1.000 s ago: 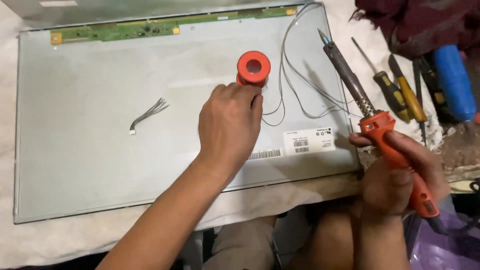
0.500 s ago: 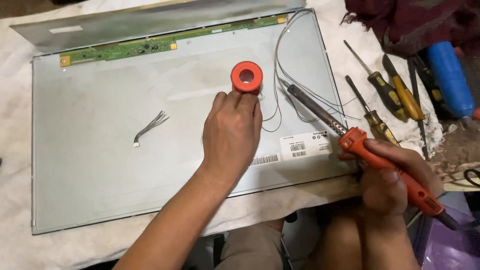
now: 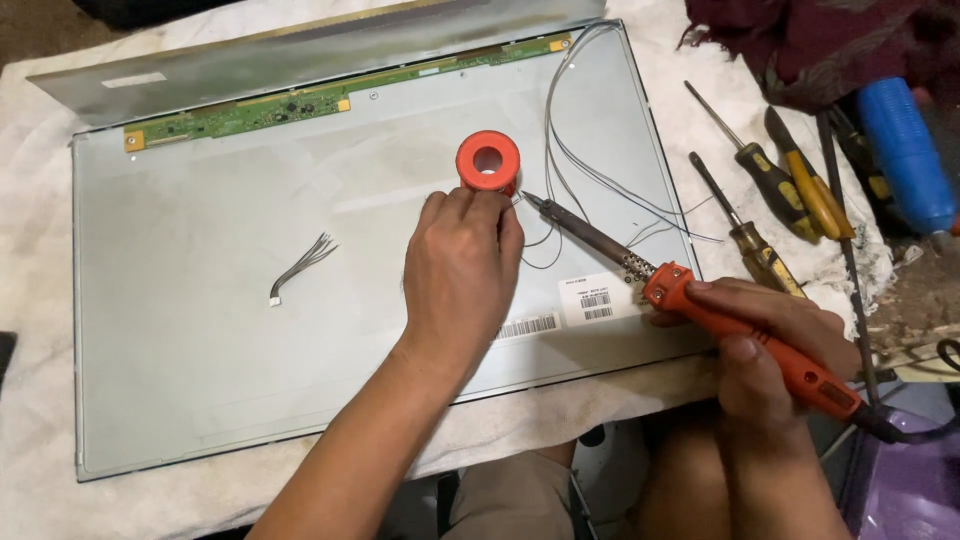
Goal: The person solders a wire to a component on the back of a disassembled flat-screen monitor. They use a soldering iron and solder wire, then use pliers to adjust the wire and a screwdriver to work on the connection.
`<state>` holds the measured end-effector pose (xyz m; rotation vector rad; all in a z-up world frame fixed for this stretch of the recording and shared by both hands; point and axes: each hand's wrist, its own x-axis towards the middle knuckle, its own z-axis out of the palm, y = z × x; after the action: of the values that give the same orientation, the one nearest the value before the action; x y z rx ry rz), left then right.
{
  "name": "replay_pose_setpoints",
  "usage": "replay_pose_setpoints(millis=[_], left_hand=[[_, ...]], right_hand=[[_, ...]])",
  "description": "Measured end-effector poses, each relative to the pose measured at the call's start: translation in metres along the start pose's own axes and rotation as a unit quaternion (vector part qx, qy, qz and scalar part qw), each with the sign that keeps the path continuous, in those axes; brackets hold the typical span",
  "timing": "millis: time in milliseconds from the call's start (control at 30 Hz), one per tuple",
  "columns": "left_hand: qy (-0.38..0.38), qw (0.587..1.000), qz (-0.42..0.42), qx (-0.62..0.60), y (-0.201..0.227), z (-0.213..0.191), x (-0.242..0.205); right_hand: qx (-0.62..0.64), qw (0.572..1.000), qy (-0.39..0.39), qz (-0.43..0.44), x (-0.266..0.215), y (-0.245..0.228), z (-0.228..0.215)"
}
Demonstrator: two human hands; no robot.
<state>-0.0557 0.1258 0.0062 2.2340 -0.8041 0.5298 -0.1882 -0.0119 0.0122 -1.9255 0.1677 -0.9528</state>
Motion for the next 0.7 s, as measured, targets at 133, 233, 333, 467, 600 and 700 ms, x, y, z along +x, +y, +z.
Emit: replay_pose_setpoints(millis=[133, 233, 333, 467, 600, 700], left_hand=[[0.007, 1.0, 0.005, -0.008, 0.001, -0.001, 0.0], [0.01, 1.0, 0.003, -0.003, 0.002, -0.001, 0.001], [0.011, 1.0, 0.009, 0.003, 0.002, -0.001, 0.001], [0.007, 1.0, 0.0, 0.009, 0.002, -0.001, 0.0], [0.007, 1.0, 0.004, 0.013, 0.001, 0.0, -0.001], [0.005, 1.0, 0.001, 0.018, 0.002, 0.0, -0.001]], right_hand=[[-0.028, 1.0, -0.013, 0.003, 0.001, -0.003, -0.002], [0.006, 1.0, -0.027, 0.008, 0.003, -0.002, -0.002], [-0.011, 0.999, -0.031, -0.016, 0.004, -0.002, -0.002], [0.018, 0.999, -0.043, -0.004, 0.006, -0.005, 0.0], [0.014, 0.998, -0.057, -0.002, 0.009, -0.013, 0.002], [-0.02, 0.999, -0.045, -0.008, 0.004, 0.0, -0.004]])
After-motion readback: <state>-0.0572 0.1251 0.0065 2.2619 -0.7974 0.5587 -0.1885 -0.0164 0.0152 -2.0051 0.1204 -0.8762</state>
